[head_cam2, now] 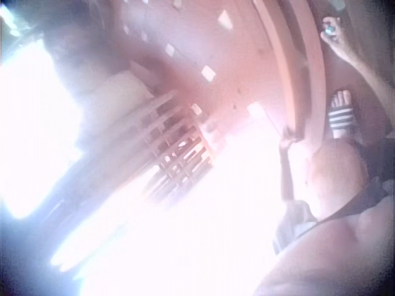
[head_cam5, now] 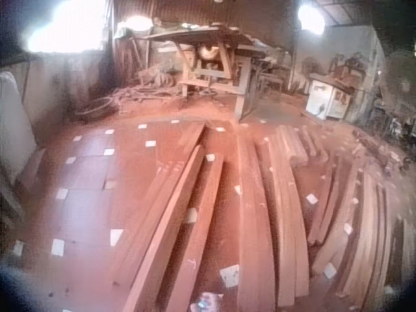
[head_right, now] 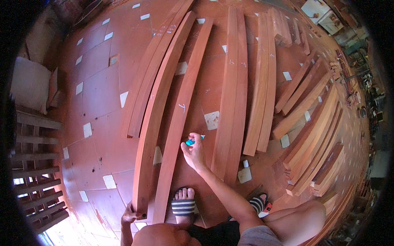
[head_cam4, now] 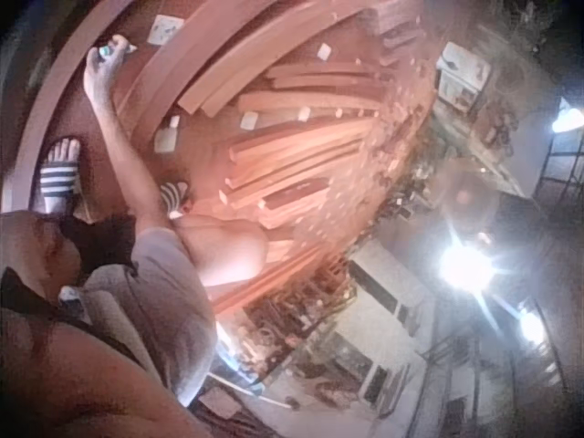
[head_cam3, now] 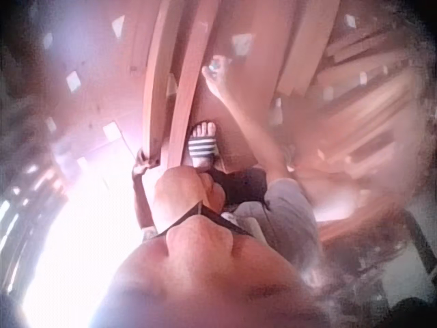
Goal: The person sits on the floor and uses a marker to label long wooden planks with numbers. They pick up each plank, write on it, and place it back in a row.
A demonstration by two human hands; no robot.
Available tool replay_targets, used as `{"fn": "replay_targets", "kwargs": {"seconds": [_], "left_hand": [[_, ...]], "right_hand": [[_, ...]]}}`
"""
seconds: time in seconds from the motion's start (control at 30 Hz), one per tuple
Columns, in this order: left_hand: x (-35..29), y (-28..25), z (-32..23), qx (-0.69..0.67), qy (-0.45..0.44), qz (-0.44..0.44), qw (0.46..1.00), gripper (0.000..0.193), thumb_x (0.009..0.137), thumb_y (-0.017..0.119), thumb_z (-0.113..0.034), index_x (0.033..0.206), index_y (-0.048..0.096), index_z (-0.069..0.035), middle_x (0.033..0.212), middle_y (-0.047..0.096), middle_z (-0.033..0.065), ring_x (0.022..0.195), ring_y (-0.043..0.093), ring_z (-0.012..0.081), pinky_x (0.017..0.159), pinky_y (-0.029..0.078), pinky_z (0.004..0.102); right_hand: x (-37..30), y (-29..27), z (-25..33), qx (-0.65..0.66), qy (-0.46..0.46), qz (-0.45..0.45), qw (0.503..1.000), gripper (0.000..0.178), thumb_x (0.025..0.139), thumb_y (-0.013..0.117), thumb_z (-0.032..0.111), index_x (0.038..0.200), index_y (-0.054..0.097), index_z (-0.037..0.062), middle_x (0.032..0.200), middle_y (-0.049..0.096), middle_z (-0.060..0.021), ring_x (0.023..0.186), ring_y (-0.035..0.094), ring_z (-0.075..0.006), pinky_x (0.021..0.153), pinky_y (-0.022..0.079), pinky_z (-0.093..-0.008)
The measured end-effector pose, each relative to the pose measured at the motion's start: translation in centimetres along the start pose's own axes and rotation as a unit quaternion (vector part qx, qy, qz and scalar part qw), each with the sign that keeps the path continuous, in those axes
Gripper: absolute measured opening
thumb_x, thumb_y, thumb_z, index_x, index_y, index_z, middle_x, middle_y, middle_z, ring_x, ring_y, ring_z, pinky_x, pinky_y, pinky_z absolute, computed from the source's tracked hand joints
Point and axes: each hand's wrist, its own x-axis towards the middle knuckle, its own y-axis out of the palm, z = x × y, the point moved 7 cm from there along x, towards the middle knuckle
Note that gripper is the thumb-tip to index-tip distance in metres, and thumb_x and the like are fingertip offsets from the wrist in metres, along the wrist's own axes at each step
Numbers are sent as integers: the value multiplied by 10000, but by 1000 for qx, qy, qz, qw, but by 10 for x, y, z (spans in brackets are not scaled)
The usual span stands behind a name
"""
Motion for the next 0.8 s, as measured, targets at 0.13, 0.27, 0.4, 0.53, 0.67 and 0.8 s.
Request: {"fn": "replay_targets", "kwargs": {"seconds": [0.13,0.27,0.4,0.53,0.67,0.8], "left_hand": [[-7,16,-25,110,45,-52,992,856,588,907,-181,1343,557,22,1114,673,70,980,646,148,845,563,319],[-10,33,-54,70,71,-159,982,766,699,902,-169,1348,562,54,1143,676,83,1006,646,165,896,562,334],[-21,18,-43,291,153,-281,902,630,688,911,-157,1211,624,45,1049,650,119,936,645,227,800,550,387],[-25,50,-67,510,201,-440,711,612,646,903,-159,1160,599,-27,994,582,164,933,601,387,847,504,483],[-22,54,-61,501,188,-453,713,610,645,894,-150,1168,598,-46,1006,570,171,972,584,417,861,490,517],[-27,53,-56,505,195,-432,721,601,640,893,-142,1161,607,-57,1014,582,172,971,585,417,868,488,517]], "right_hand": [[0,-5,-2,-15,17,-4,1000,576,920,794,228,1357,474,33,1222,600,-144,1047,584,-168,872,571,-363],[0,-10,8,-21,14,-1,1000,563,934,782,216,1367,472,33,1242,614,-170,1056,600,-188,896,569,-368],[3,-16,1,29,3,-11,1000,547,936,775,168,1365,466,26,1245,603,-179,1069,600,-191,911,567,-361],[5,-27,-5,40,15,-17,999,541,932,771,119,1359,459,4,1246,590,-179,1095,592,-187,921,567,-345],[7,-36,-9,39,8,-24,999,533,939,758,92,1359,450,-23,1237,597,-186,1109,591,-188,918,567,-326],[13,-42,-11,24,17,-21,999,534,941,757,87,1357,447,-37,1232,603,-190,1094,600,-188,903,569,-308]]}}
